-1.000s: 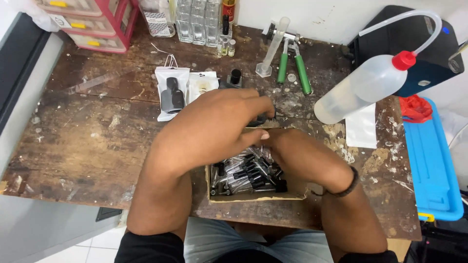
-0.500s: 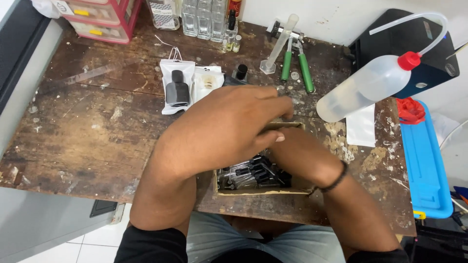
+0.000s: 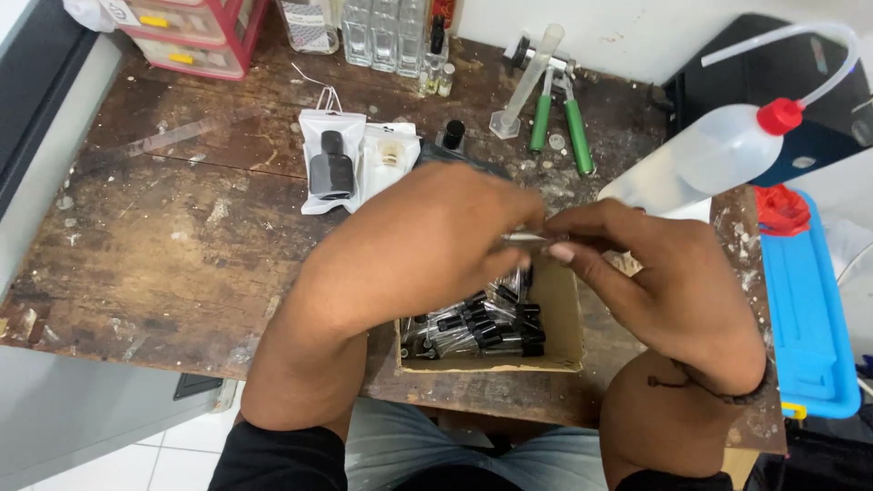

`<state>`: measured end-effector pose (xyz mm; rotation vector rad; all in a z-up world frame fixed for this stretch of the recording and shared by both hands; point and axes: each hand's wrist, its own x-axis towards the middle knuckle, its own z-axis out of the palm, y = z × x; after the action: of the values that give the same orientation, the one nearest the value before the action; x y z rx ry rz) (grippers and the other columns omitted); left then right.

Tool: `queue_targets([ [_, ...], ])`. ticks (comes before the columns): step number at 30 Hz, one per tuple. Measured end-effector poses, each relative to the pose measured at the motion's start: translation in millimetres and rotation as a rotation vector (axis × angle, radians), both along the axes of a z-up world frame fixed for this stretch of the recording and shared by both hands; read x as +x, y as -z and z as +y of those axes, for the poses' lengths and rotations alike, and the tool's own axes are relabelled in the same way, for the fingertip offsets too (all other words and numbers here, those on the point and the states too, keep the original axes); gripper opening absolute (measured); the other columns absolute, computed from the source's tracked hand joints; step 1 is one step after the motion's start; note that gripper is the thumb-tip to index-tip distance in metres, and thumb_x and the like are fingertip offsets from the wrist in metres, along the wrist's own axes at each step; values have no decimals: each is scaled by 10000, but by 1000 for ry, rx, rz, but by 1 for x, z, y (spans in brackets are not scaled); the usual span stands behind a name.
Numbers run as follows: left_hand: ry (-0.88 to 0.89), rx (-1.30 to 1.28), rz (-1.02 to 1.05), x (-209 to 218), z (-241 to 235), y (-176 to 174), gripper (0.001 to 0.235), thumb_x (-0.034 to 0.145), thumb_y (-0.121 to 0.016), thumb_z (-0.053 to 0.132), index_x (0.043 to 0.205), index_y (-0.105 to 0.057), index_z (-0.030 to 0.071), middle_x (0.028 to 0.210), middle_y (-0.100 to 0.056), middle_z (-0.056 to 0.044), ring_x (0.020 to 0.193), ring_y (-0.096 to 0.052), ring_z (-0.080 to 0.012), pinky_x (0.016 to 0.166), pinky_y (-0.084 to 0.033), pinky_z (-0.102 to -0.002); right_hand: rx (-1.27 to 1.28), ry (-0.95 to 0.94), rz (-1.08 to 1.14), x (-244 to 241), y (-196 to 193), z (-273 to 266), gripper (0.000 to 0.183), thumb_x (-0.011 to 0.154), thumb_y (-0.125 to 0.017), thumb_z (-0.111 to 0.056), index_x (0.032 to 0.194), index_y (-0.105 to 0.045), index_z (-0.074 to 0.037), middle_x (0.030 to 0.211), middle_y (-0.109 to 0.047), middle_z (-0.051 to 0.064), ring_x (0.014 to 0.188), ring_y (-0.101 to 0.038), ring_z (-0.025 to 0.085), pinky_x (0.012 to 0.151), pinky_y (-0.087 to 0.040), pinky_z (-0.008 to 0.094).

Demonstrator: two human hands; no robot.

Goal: Assembling small perfume spray bottles by attaching spray nozzles to glass vials.

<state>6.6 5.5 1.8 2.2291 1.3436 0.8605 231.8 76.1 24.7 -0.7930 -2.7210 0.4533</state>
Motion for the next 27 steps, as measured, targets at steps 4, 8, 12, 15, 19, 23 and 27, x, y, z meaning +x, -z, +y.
queue_targets([
  [4,-3,251,-176,-2,-2,-11,74,948,-726,101,1001,-688,66,845,-718,-43,760,-689,-212,629,-496,-376,-95,77,164,-9,-3,-8,219,943,-720,-150,1124,-703,-27,1038,-794,72,908,-796,162,800,-624,259],
  [8,-42,221,-380,-1,-4,-19,186,948,-804,124,1092,-686,116,930,-707,-13,737,-669,-89,671,-561,-232,-362,-11,421,-18,5,-9,236,996,-592,-78,1175,-550,69,998,-761,185,834,-803,245,763,-698,320],
  [12,-130,282,-382,-4,-8,-20,199,963,-815,60,1005,-626,104,959,-637,-25,804,-602,-144,685,-477,-280,-251,119,309,-23,4,-11,160,974,-700,-54,1110,-654,16,992,-757,128,839,-763,182,762,-640,254],
  [15,-160,281,-389,-3,-14,-22,193,966,-757,6,1041,-601,92,929,-716,-14,849,-729,-118,748,-569,-257,-165,74,-192,-15,37,7,223,956,-667,-322,941,-690,-101,763,-744,93,638,-665,264,556,-416,434],
  [19,-118,297,-448,-2,-16,-23,176,994,-761,-5,1073,-611,43,932,-687,-54,838,-679,-149,754,-585,-268,-267,-237,-631,-54,49,-14,136,1005,-553,-195,942,-635,-107,843,-733,130,695,-713,310,658,-607,386],
  [23,-136,367,-368,-6,-19,-18,256,1027,-819,35,1146,-593,50,926,-654,-74,857,-671,-198,762,-561,-351,-423,-483,-176,-68,59,-28,332,1053,-394,-191,1264,-633,-100,1331,-644,220,1189,-605,307,868,-464,458],
  [27,-130,377,-374,-5,-18,-16,280,1022,-842,33,1144,-591,57,882,-629,-58,803,-624,-179,730,-520,-337,-434,-244,-280,-76,61,-35,339,1029,-398,-227,1234,-657,-151,1264,-660,163,1131,-595,265,822,-462,452],
])
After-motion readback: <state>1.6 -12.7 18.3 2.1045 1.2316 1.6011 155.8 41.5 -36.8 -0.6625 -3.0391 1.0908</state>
